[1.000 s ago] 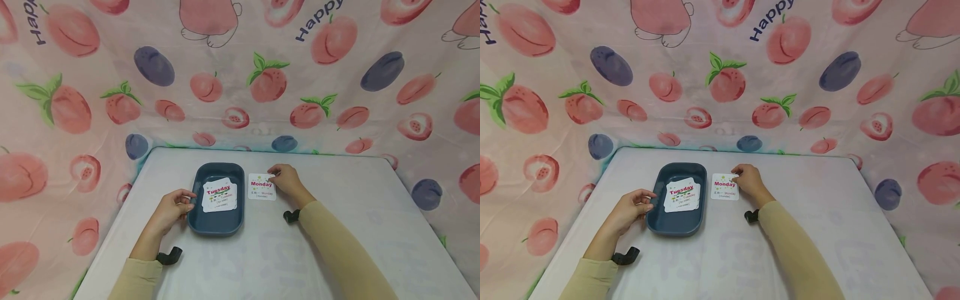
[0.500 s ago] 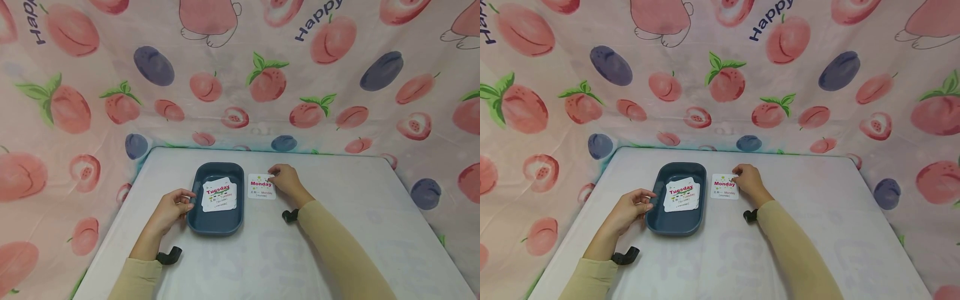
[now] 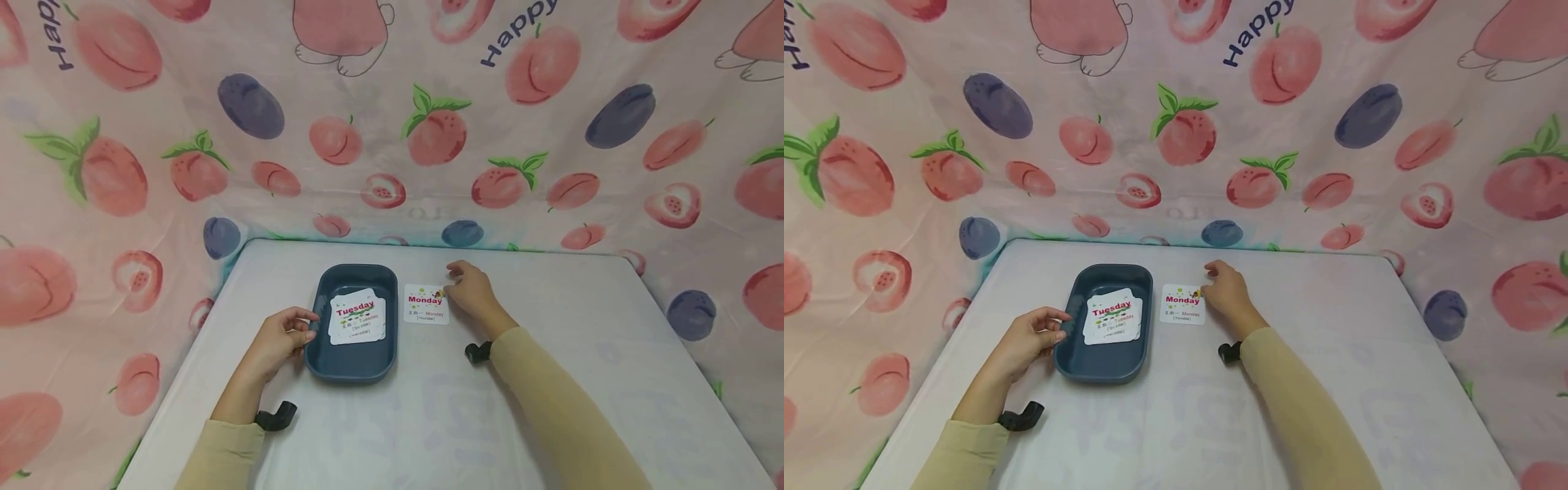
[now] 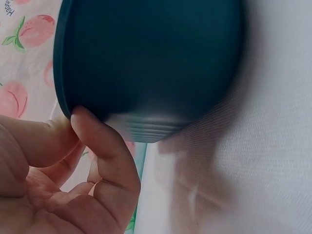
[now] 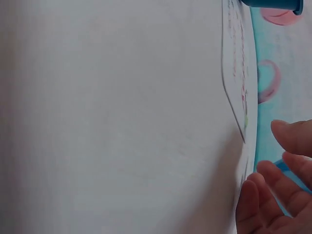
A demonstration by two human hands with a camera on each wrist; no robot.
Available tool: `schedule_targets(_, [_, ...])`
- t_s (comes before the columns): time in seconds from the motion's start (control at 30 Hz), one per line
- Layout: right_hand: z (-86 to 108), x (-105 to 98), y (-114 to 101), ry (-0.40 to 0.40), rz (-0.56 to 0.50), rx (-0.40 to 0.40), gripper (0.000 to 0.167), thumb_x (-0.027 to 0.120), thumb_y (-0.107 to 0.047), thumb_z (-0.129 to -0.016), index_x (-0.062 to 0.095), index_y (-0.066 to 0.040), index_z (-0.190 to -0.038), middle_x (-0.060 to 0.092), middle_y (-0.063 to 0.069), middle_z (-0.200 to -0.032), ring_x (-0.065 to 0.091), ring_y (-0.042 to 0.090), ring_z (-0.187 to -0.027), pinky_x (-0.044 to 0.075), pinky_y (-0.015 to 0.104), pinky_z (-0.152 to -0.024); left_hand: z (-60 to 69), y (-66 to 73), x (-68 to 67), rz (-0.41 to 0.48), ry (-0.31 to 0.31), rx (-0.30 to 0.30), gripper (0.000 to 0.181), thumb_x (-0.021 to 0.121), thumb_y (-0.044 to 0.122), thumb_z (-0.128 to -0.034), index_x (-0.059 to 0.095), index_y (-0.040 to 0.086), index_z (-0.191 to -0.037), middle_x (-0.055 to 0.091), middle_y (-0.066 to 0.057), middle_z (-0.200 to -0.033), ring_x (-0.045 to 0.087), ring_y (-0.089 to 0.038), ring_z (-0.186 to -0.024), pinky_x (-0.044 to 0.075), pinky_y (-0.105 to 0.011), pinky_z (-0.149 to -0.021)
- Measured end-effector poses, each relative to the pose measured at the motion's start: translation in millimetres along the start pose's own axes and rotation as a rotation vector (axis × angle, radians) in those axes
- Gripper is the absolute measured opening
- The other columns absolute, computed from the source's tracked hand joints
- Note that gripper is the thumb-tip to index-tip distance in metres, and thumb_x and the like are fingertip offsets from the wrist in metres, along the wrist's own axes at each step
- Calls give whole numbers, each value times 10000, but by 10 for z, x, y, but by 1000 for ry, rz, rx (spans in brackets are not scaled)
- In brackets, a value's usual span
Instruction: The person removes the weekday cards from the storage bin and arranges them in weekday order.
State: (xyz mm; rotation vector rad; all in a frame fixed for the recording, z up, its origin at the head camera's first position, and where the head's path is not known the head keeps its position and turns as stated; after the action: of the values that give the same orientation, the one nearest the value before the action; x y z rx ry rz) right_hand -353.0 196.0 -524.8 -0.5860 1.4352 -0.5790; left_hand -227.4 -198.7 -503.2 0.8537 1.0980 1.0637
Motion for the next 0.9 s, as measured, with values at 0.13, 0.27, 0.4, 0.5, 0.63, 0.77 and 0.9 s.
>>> schedule_targets(0.13, [-3, -30, -10, 18, -8, 1, 573, 741, -135, -961, 548, -101, -1500, 628, 150, -1478, 630, 345, -1262, 524, 526, -1114, -7, 4, 3, -5, 4, 9, 346, 701, -26, -994, 662, -28, -1338, 579, -62, -935, 540, -195, -728, 516, -293, -592])
schedule_targets(0.27, [14, -64, -83, 36, -20, -9, 583, 760, -160, -965, 543, -108, -1504, 618, 148, -1482, 620, 355, -1303, 523, 535, -1135, -16, 1, 8, -4, 7, 9, 343, 702, -24, -993, 667, -19, -1334, 579, -64, -939, 545, -199, -740, 523, -294, -598])
schedule_targets(0.4, [32, -75, -203, 25, -15, -50, 616, 777, -173, -956, 533, -95, -1516, 602, 161, -1498, 598, 380, -1356, 510, 548, -1157, -11, -2, 5, -6, 8, 2, 343, 702, -23, -993, 668, -13, -1334, 577, -67, -946, 550, -200, -754, 530, -295, -612])
schedule_targets(0.5, [52, -57, -313, 15, 2, -92, 648, 802, -186, -947, 522, -84, -1523, 581, 173, -1520, 579, 393, -1384, 502, 561, -1167, 1, -3, -3, -7, 13, 2, 347, 705, -24, -990, 666, -17, -1336, 576, -70, -948, 551, -201, -755, 531, -296, -614])
schedule_targets(0.63, [107, -24, -464, 2, 23, -127, 711, 850, -204, -917, 507, -81, -1527, 557, 179, -1537, 566, 399, -1387, 502, 569, -1167, 6, -5, -4, -6, 11, 10, 348, 709, -24, -988, 666, -21, -1333, 578, -70, -948, 549, -198, -744, 528, -298, -606])
schedule_targets(0.77, [151, 30, -590, -1, 47, -161, 755, 887, -229, -890, 504, -91, -1526, 549, 161, -1539, 526, 387, -1411, 470, 570, -1202, -1, -27, 2, 2, 12, 14, 344, 714, -26, -985, 672, -16, -1327, 580, -67, -946, 548, -194, -737, 526, -296, -599])
schedule_targets(0.9, [198, 77, -709, -1, 63, -194, 778, 909, -243, -874, 501, -97, -1520, 540, 136, -1547, 481, 366, -1451, 429, 569, -1244, -10, -38, 11, 10, 18, 8, 341, 709, -27, -990, 675, -6, -1329, 579, -63, -948, 545, -190, -734, 522, -290, -599])
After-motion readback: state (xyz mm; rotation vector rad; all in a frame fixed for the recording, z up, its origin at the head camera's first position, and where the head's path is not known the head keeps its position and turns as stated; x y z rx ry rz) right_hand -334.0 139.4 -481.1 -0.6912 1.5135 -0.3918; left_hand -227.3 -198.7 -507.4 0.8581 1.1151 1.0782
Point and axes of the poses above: each hand's wrist, its own z-axis away from the middle knuckle, its own x-axis out of the palm, y = z × x, the point moved 3 cm from there along -z, towards the middle knuckle
